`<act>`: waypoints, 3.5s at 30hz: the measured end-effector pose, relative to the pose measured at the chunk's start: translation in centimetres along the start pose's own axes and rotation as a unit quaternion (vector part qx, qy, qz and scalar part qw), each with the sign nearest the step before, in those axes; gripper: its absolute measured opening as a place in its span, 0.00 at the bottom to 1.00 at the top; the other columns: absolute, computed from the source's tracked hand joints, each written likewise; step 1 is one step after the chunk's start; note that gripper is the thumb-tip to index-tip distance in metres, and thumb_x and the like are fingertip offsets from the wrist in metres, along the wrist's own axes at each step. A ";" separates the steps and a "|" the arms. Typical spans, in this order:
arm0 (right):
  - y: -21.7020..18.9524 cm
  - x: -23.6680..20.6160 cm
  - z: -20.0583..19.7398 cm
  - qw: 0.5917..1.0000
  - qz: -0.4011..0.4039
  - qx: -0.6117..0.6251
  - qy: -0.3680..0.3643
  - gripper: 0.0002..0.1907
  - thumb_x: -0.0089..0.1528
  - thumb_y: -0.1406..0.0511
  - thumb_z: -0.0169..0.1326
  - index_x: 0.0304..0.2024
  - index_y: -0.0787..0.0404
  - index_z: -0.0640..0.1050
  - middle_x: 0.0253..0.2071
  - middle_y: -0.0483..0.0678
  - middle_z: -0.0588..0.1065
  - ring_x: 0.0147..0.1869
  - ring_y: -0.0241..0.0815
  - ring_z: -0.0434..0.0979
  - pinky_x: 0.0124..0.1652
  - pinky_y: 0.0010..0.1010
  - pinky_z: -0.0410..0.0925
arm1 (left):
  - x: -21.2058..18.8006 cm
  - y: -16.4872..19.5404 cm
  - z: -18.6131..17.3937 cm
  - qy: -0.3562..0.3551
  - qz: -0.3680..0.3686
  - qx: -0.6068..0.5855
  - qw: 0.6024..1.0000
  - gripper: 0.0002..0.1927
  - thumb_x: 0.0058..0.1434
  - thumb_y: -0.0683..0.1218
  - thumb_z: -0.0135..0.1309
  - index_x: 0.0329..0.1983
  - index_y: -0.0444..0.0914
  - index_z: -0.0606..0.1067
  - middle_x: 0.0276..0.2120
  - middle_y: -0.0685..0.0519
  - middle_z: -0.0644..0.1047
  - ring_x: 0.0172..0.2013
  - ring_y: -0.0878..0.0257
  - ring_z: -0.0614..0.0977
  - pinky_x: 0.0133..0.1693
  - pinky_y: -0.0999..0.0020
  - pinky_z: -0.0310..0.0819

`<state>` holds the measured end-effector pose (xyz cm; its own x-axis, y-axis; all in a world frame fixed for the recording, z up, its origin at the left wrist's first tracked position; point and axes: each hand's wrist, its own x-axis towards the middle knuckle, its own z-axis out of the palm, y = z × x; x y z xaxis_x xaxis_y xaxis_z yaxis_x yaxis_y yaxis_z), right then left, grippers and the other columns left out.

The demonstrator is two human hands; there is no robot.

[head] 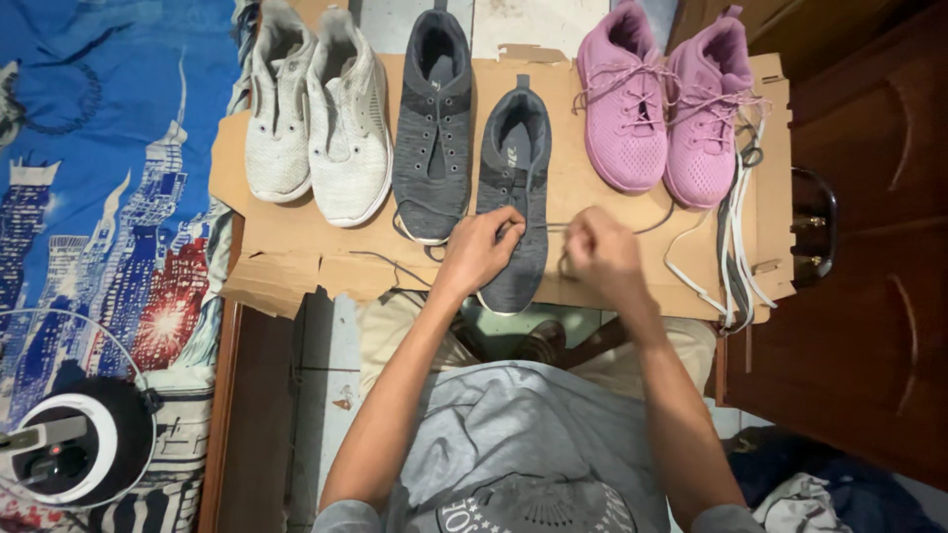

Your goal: The person sits on the floor with three pairs of sneakers on a cardboard sheet. They pull the laces out of a gray sneaker, thread the lace back through the eyelets, and continue handling the laces and shoes.

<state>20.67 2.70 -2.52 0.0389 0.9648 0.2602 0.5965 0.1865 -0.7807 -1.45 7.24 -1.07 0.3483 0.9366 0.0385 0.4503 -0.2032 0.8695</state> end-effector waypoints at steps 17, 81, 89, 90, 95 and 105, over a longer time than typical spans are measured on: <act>-5.1 -0.2 2.8 0.988 -0.115 -0.089 0.047 0.13 0.61 0.75 0.56 0.48 0.70 0.73 0.43 0.60 0.73 0.48 0.61 0.74 0.48 0.46 0.69 | -1.5 2.4 0.3 0.054 0.159 0.150 0.974 0.10 0.59 0.38 0.57 0.44 0.32 0.78 0.39 0.43 0.76 0.42 0.44 0.79 0.44 0.52 0.72; 1.4 -2.0 0.4 0.820 0.219 0.515 0.119 0.09 0.73 0.67 0.47 0.42 0.66 0.74 0.39 0.49 0.73 0.41 0.39 0.75 0.48 0.34 0.72 | -4.7 -6.0 0.2 0.124 -0.087 -0.464 0.873 0.06 0.72 0.41 0.49 0.42 0.32 0.74 0.34 0.51 0.79 0.30 0.67 0.79 0.33 0.72 0.72; -3.5 -2.2 -3.0 0.826 0.246 0.500 0.079 0.08 0.72 0.68 0.49 0.46 0.68 0.76 0.36 0.47 0.73 0.36 0.36 0.71 0.42 0.30 0.70 | -7.3 0.1 -3.7 0.169 -0.035 -0.121 0.978 0.06 0.72 0.39 0.53 0.43 0.33 0.80 0.32 0.51 0.79 0.27 0.68 0.73 0.29 0.73 0.65; -4.4 -2.2 -2.5 0.833 0.259 0.486 0.061 0.08 0.72 0.68 0.50 0.47 0.68 0.77 0.33 0.47 0.72 0.35 0.36 0.72 0.41 0.29 0.69 | -7.5 1.7 -3.1 0.146 0.007 -0.091 0.985 0.07 0.69 0.38 0.53 0.44 0.34 0.81 0.34 0.52 0.80 0.27 0.67 0.75 0.28 0.73 0.66; -6.7 -3.0 -0.4 0.871 0.191 0.452 -0.009 0.10 0.71 0.67 0.53 0.46 0.71 0.78 0.36 0.46 0.74 0.36 0.34 0.71 0.40 0.27 0.67 | -6.1 7.0 -0.3 -0.006 0.005 -0.231 0.973 0.16 0.65 0.39 0.51 0.56 0.35 0.73 0.40 0.50 0.77 0.26 0.64 0.77 0.31 0.72 0.70; 1.2 -2.0 -7.5 0.774 0.191 0.589 0.131 0.05 0.72 0.67 0.54 0.46 0.64 0.78 0.41 0.44 0.74 0.44 0.35 0.69 0.48 0.28 0.64 | -6.6 1.1 -1.1 0.000 -0.004 -0.160 0.987 0.05 0.64 0.39 0.59 0.42 0.33 0.79 0.30 0.55 0.75 0.26 0.70 0.70 0.29 0.73 0.64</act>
<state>27.27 -0.44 0.28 0.2860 0.9492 -0.1315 -0.6380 0.0862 -0.7652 -4.15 1.16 0.17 0.3454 0.9379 0.0322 0.1705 -0.0964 0.9806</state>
